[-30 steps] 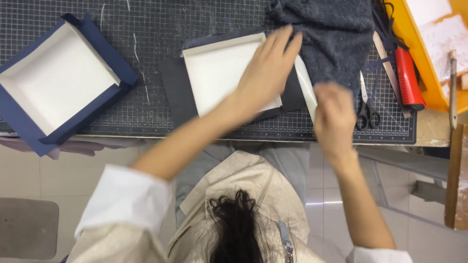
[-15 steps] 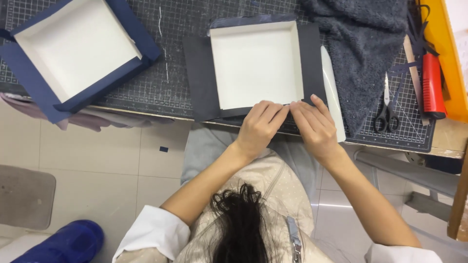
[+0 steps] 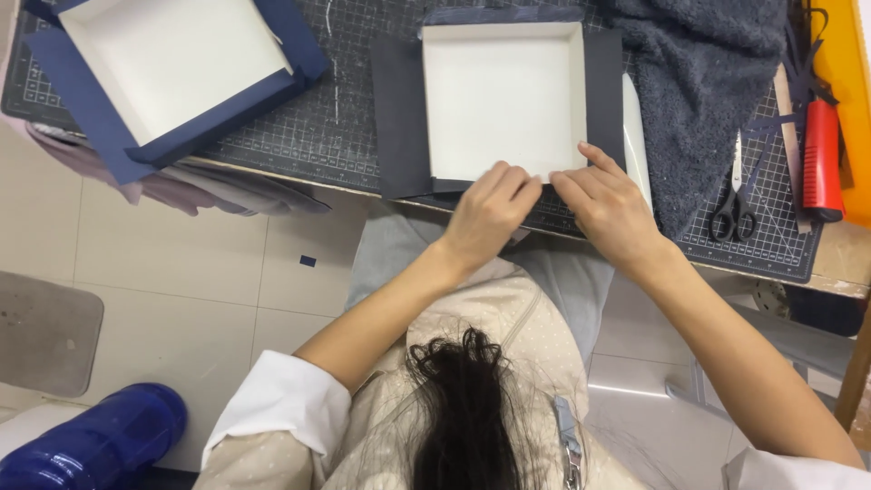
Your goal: Assembling and covering gift boxes with decorative paper using glue, a brush, and a bone folder.
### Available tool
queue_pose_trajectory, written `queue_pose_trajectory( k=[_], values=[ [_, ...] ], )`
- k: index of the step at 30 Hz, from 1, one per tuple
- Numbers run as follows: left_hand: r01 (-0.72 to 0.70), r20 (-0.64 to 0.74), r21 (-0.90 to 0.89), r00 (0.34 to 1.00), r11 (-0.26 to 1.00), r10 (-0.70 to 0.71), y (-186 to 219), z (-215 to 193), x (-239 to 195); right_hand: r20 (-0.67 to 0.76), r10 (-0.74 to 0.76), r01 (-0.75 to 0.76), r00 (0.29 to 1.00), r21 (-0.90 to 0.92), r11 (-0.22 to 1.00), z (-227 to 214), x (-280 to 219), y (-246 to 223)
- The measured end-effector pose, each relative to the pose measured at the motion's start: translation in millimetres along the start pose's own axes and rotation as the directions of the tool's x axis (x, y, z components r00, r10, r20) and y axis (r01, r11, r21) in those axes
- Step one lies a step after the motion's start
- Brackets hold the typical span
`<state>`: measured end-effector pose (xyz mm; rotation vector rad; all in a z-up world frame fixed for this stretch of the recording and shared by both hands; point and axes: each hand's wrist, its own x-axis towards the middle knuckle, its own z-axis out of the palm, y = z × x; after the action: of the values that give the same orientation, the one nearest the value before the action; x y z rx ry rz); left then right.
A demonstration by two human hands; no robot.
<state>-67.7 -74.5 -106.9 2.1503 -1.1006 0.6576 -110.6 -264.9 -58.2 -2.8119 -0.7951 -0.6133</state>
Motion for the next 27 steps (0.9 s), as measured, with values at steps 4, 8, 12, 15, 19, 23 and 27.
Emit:
queue_pose_trajectory(
  k=[4, 8, 12, 15, 19, 23, 27],
  values=[
    [0.015, 0.014, 0.069, 1.000, 0.998, -0.016, -23.7, -41.5, -17.1, 0.059, 0.011, -0.011, 0.998, 0.001, 1.000, -0.4, 2.2, -4.3],
    [0.043, 0.013, 0.080, 0.999, 0.996, -0.044, -24.1, -45.6, -16.3, 0.095, 0.067, -0.060, 0.993, -0.071, 0.996, -1.3, 14.0, -23.8],
    [0.035, 0.044, 0.152, 0.998, 0.988, -0.042, -26.5, -33.0, -22.3, -0.024, 0.094, -0.095, 0.995, -0.045, 0.994, 19.1, 41.5, -58.7],
    [0.013, 0.051, 0.150, 0.998, 0.989, -0.021, -31.1, -32.5, -26.7, -0.053, 0.090, -0.092, 0.995, -0.053, 0.994, 26.8, 48.2, -63.3],
    [-0.072, 0.039, 0.186, 0.997, 0.980, 0.066, -33.1, -83.9, -9.9, 0.021, 0.082, -0.080, 0.996, -0.066, 0.995, 29.4, 48.4, -63.2],
    [-0.125, 0.029, 0.281, 0.992, 0.951, 0.122, -55.7, -111.0, -20.5, 0.033, 0.068, -0.065, 0.997, -0.103, 0.993, 28.3, 47.7, -62.7],
    [-0.241, 0.082, 0.325, 0.971, 0.915, 0.226, -74.8, -120.8, -25.3, 0.025, 0.074, -0.070, 0.997, -0.123, 0.990, 26.2, 48.7, -63.3]
  ],
)
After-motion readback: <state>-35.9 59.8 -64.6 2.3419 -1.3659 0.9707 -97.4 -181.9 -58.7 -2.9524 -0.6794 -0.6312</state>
